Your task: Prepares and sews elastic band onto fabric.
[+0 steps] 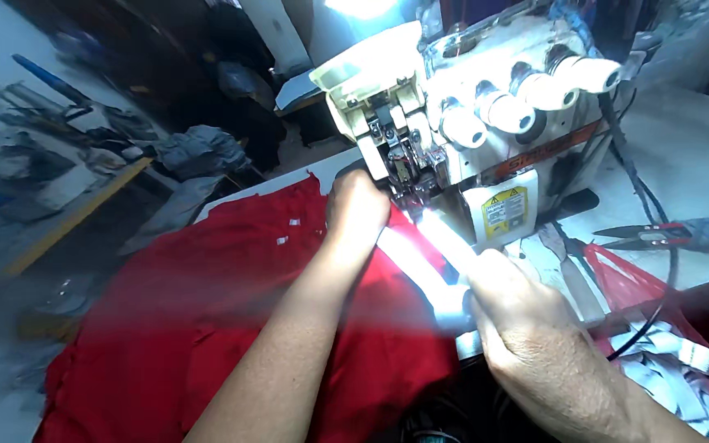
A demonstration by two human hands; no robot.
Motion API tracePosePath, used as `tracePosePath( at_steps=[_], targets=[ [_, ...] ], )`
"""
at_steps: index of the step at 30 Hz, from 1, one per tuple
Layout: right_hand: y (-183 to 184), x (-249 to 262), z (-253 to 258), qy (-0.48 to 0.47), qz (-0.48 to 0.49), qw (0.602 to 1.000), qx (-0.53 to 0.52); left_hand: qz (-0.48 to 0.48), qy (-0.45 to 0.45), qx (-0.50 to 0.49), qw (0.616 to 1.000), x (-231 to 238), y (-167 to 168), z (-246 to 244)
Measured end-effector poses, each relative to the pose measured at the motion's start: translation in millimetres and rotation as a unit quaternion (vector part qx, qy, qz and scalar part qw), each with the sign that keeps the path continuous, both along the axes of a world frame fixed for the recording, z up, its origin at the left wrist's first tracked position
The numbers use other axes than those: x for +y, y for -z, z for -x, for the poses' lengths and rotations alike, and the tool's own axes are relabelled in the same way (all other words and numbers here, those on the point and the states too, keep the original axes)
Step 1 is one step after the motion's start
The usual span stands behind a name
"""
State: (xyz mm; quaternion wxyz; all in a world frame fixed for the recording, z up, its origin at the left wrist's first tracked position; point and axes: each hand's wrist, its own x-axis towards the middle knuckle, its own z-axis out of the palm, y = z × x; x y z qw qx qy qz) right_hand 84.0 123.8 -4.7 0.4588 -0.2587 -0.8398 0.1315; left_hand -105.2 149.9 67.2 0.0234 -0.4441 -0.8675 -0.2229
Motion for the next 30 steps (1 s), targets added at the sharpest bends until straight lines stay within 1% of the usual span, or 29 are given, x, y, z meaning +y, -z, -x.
tracePosePath(
  at_steps=[11,14,18,21,23,25,30],
  targets=[
    [-2,-2,1,-0.007,0.002,1.000,-0.007,-0.002,-0.007,0.005,1.000,-1,1,-1],
    [-15,-7,7,-0.028,0.023,0.999,0.017,0.007,-0.012,-0.003,1.000,-1,-1,-3],
    [-34,-21,30,-0.048,0.039,0.997,0.050,0.014,-0.009,-0.018,1.000,-2,-2,-2],
    [-21,-29,40,-0.023,0.045,0.998,0.029,0.003,0.003,-0.014,1.000,-3,-1,0],
    [-1,-29,35,-0.012,0.070,0.997,0.016,-0.008,0.016,-0.012,1.000,-4,1,1],
    [12,-23,26,-0.005,0.067,0.997,0.027,-0.021,0.026,-0.009,0.999,-4,4,4],
    [15,-13,11,-0.005,0.044,0.999,0.021,-0.014,0.023,-0.007,1.000,-4,2,1]
  ],
)
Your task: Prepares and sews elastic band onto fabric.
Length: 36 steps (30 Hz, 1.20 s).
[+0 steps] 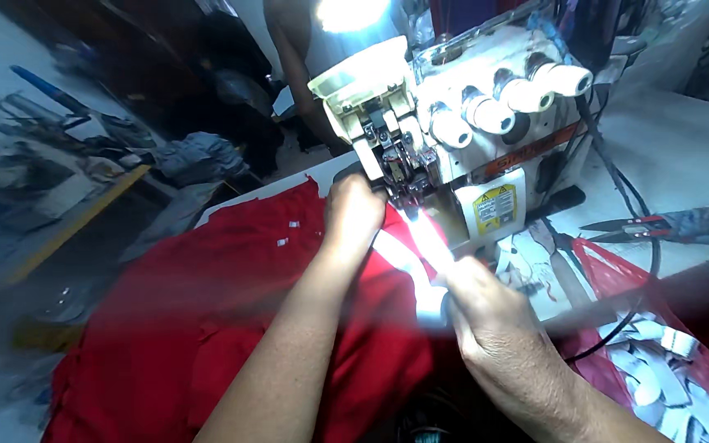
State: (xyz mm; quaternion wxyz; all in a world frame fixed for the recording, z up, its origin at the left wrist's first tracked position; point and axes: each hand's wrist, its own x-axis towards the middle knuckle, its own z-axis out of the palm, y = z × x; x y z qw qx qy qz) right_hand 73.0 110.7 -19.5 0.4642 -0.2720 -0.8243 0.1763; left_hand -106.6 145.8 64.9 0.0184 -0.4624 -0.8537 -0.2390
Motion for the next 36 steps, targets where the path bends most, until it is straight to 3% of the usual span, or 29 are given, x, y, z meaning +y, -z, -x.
tracePosePath(
  at_steps=[31,36],
  targets=[
    [-4,6,2,-0.022,-0.002,1.000,0.019,0.012,-0.024,-0.003,1.000,2,1,2],
    [-5,12,4,-0.040,-0.006,0.999,0.016,-0.025,0.008,-0.034,0.999,-2,4,6]
  ],
)
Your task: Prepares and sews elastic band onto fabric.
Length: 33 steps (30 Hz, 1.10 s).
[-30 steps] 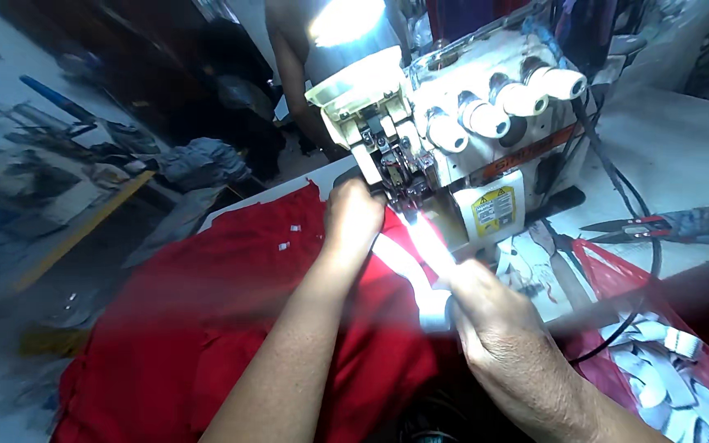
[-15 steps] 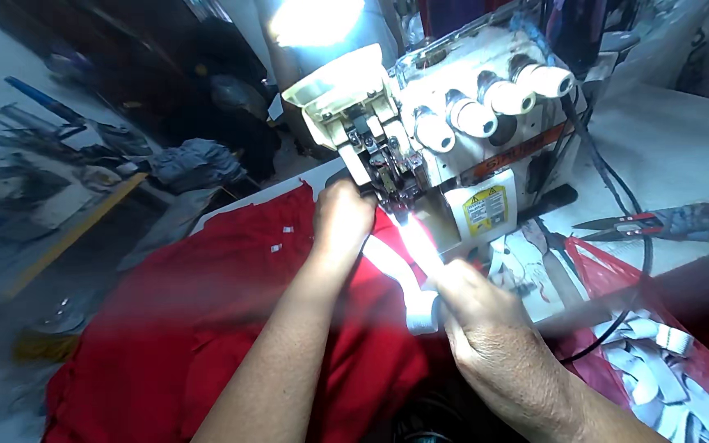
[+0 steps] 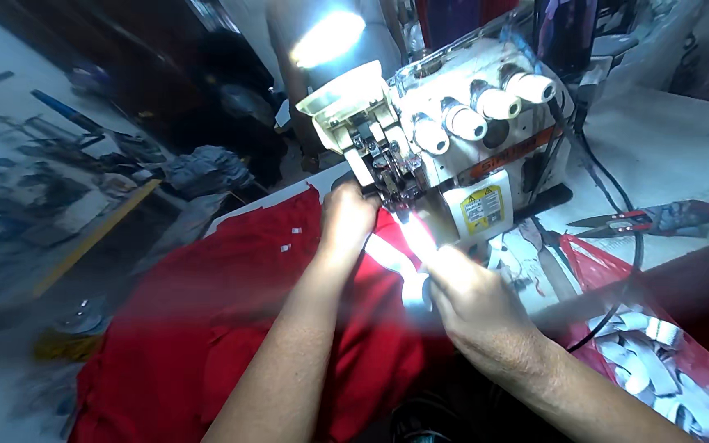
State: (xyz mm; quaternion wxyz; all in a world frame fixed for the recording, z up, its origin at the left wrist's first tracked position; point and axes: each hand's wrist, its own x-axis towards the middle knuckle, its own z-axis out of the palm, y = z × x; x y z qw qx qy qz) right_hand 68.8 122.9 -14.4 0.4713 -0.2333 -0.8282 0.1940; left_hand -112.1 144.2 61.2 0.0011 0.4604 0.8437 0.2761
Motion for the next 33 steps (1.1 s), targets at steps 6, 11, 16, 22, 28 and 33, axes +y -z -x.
tracePosePath(
  at_steps=[6,11,16,22,28,33],
  targets=[
    [-20,19,-3,-0.092,0.045,0.995,-0.017,-0.179,0.063,-0.380,0.905,-52,-31,2],
    [-38,26,-11,-0.146,0.092,0.985,-0.026,-0.375,0.230,-0.544,0.714,-103,-59,1],
    [-57,21,-35,-0.273,0.202,0.941,-0.011,-0.220,0.297,-0.248,0.896,-111,-45,9],
    [-44,15,-52,-0.261,0.200,0.941,-0.080,0.107,0.350,0.256,0.895,-139,-58,6],
    [-25,-11,-46,-0.355,0.058,0.931,-0.055,0.120,0.482,0.196,0.846,-167,-42,-7],
    [5,3,-27,-0.074,0.061,0.995,0.031,0.039,0.391,0.253,0.884,-172,-12,-1]
  ],
)
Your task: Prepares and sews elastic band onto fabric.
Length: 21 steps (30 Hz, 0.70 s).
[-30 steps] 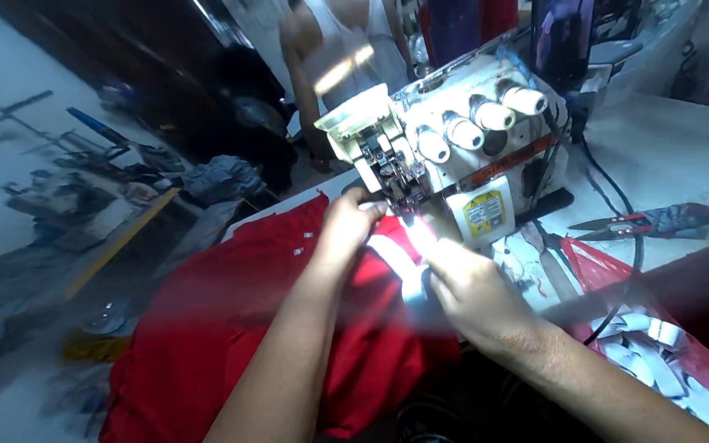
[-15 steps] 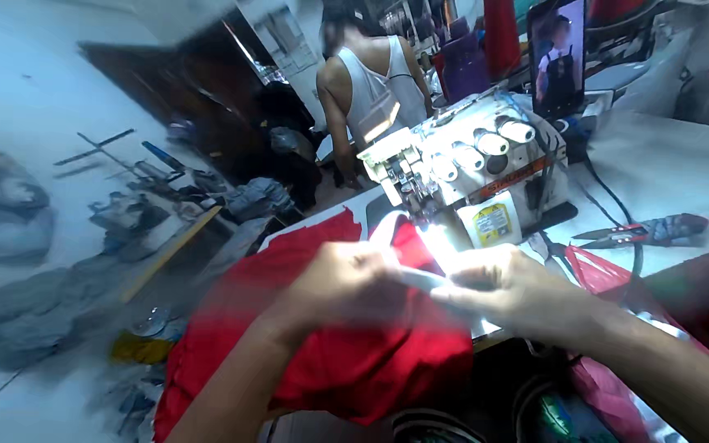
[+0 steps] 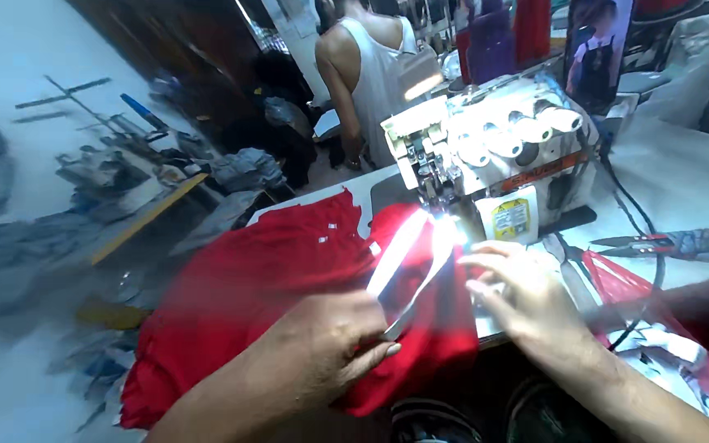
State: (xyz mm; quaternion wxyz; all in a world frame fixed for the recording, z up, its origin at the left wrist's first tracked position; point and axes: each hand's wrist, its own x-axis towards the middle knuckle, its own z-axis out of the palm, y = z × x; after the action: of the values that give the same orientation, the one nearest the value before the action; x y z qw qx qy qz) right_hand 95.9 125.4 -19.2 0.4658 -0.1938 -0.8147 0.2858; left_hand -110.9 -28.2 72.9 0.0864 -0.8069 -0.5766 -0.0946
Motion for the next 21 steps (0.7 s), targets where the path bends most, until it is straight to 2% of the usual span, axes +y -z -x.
tracePosePath(
  at_steps=[2,4,5,6,7,8,10,11,13,14,16,18,21],
  targets=[
    [8,-2,4,0.002,0.179,0.984,-0.002,-0.018,-0.037,-0.029,0.999,-5,3,1],
    [9,-9,8,-0.063,0.391,0.918,-0.009,-0.040,-0.097,-0.017,0.994,-10,9,0],
    [8,-13,10,-0.099,0.467,0.878,-0.014,-0.052,-0.124,-0.021,0.991,-11,14,-1],
    [7,-18,11,-0.144,0.519,0.842,-0.032,-0.073,-0.144,-0.034,0.986,-14,20,-3],
    [8,-23,11,-0.190,0.533,0.822,-0.063,-0.105,-0.157,-0.046,0.981,-18,27,-7],
    [11,-28,10,-0.230,0.515,0.819,-0.106,-0.135,-0.166,-0.051,0.976,-25,32,-14],
    [13,-38,7,-0.297,0.425,0.837,-0.177,-0.194,-0.173,-0.100,0.960,-45,44,-43],
    [9,-42,3,-0.319,0.379,0.852,-0.172,-0.194,-0.172,-0.158,0.953,-55,50,-64],
    [-5,-48,-4,-0.360,0.317,0.872,-0.100,-0.119,-0.186,-0.294,0.930,-73,66,-104],
    [-13,-48,-5,-0.393,0.296,0.868,-0.066,-0.099,-0.210,-0.345,0.910,-78,78,-117],
    [-26,-47,-6,-0.467,0.248,0.847,-0.057,-0.119,-0.282,-0.424,0.852,-77,95,-132],
    [-36,-54,-2,-0.500,0.209,0.837,-0.076,-0.191,-0.336,-0.455,0.802,-66,98,-133],
    [-43,-59,6,-0.516,0.177,0.831,-0.110,-0.314,-0.345,-0.435,0.770,-46,95,-117]
  ],
)
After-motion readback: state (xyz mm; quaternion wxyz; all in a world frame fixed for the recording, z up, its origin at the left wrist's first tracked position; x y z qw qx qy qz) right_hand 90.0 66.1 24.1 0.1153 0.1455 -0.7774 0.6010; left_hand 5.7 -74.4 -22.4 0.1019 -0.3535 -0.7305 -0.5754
